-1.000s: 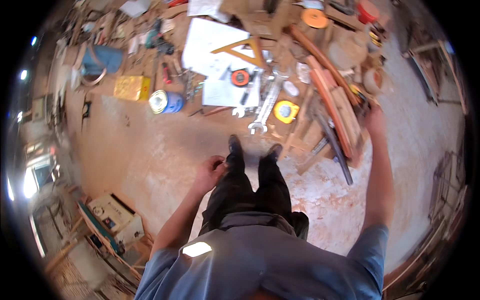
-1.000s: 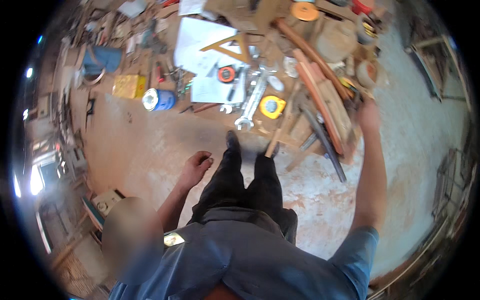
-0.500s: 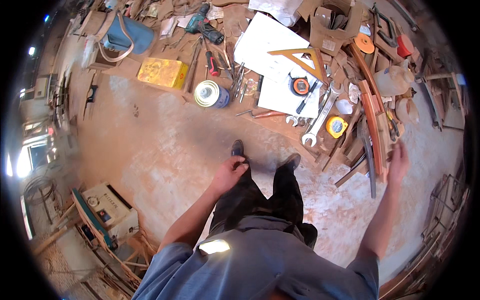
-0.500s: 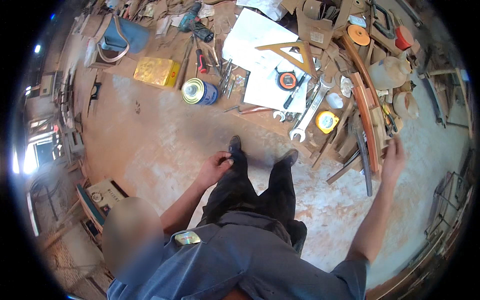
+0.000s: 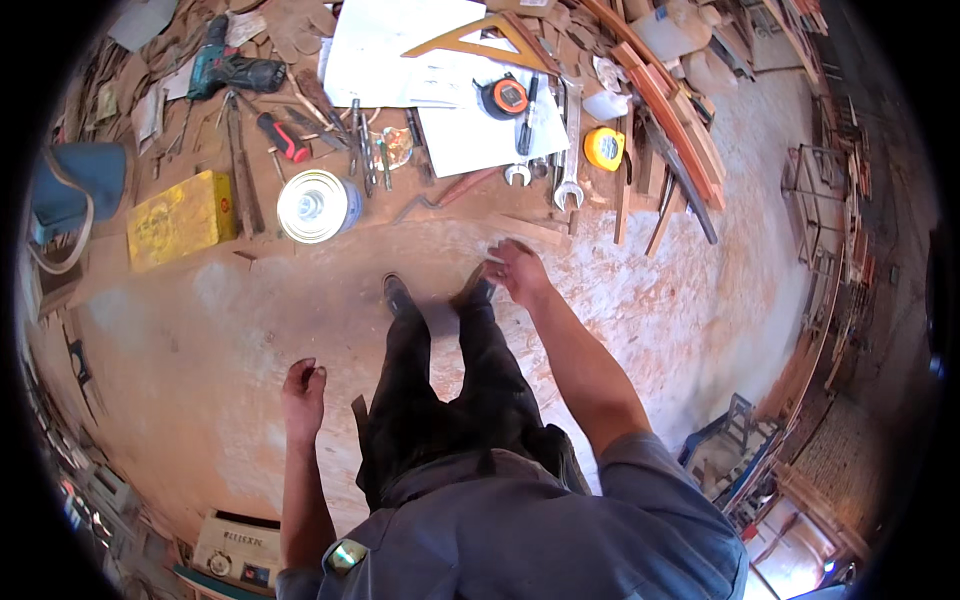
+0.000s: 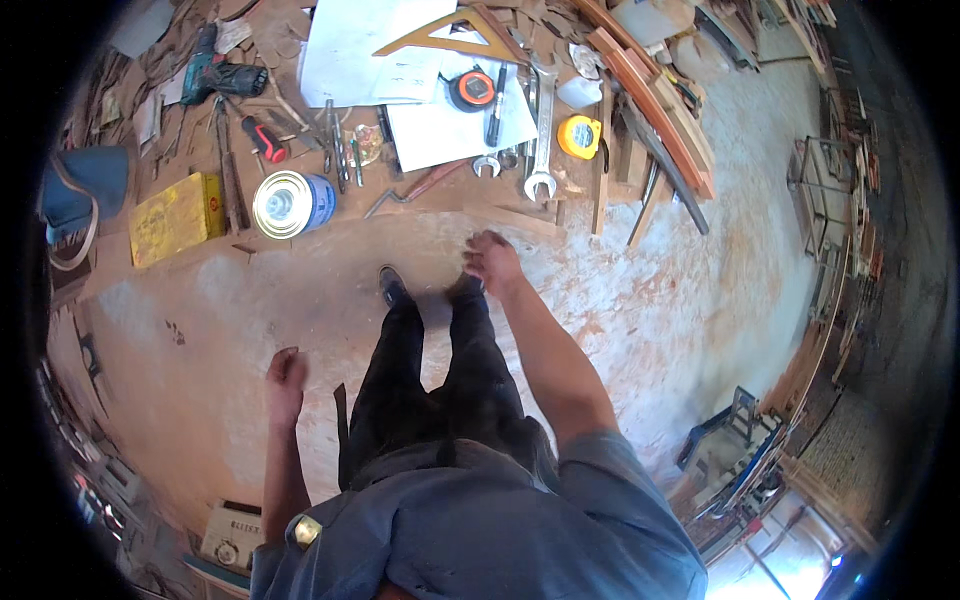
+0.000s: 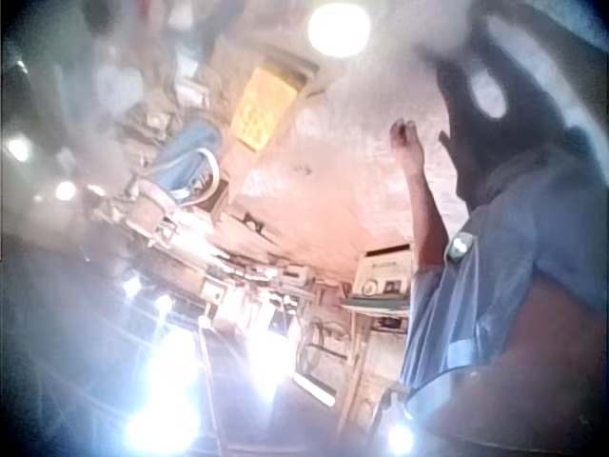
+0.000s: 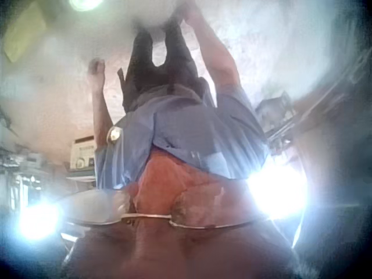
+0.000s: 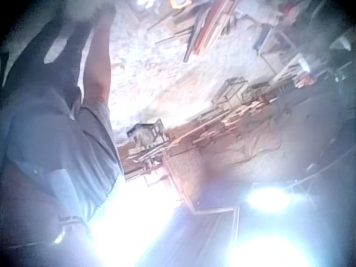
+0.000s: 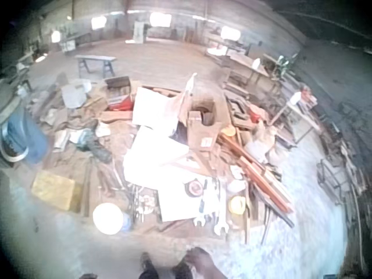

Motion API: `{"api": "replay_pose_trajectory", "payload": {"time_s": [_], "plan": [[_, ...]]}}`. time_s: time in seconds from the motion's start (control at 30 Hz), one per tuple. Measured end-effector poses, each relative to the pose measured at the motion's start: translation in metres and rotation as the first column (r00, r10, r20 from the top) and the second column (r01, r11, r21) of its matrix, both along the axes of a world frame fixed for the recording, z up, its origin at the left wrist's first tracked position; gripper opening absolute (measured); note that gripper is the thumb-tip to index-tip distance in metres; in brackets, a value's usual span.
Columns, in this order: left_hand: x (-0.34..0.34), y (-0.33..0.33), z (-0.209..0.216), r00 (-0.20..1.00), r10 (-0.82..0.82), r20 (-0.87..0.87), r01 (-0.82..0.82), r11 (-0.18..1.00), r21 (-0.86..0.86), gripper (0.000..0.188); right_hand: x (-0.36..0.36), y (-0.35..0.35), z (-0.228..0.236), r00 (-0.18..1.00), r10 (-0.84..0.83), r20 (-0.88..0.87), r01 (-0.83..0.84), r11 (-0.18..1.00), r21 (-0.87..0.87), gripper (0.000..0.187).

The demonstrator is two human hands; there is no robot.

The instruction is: The person attempts to open a paint can by hand, then uses a metal rod and a screwdriver to pry the lid. After successfully opening the can, the person opens a drawer and searches through tools.

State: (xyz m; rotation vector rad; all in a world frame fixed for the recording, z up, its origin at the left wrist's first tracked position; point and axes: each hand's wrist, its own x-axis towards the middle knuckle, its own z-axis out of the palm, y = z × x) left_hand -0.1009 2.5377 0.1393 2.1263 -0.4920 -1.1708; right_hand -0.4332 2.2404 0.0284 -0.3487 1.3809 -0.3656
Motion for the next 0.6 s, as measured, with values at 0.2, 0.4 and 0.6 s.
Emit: {"api": "replay_pose_trajectory", "payload": {"time_s": [0.2, 0.4, 0.6], "plan": [[-0.011, 0.051, -0.018, 0.997, -0.073, 0.016, 0.073, 0.997, 0.041, 0.031, 0.061, -0.027, -0.048, 0.891, -0.428, 0.151, 0.415, 0.903, 0.109, 0.025], [-0.050, 0.137, -0.029, 0.986, 0.113, -0.120, -0.089, 0.978, 0.188, 0.029, 0.085, -0.012, -0.077, 0.756, -0.490, 0.434, 0.521, 0.852, 0.053, 0.005], [-0.081, 0.197, -0.019, 0.988, 0.121, -0.099, -0.079, 0.932, 0.353, 0.040, 0.087, -0.002, -0.092, 0.750, -0.458, 0.476, 0.547, 0.835, -0.060, 0.003]]}}
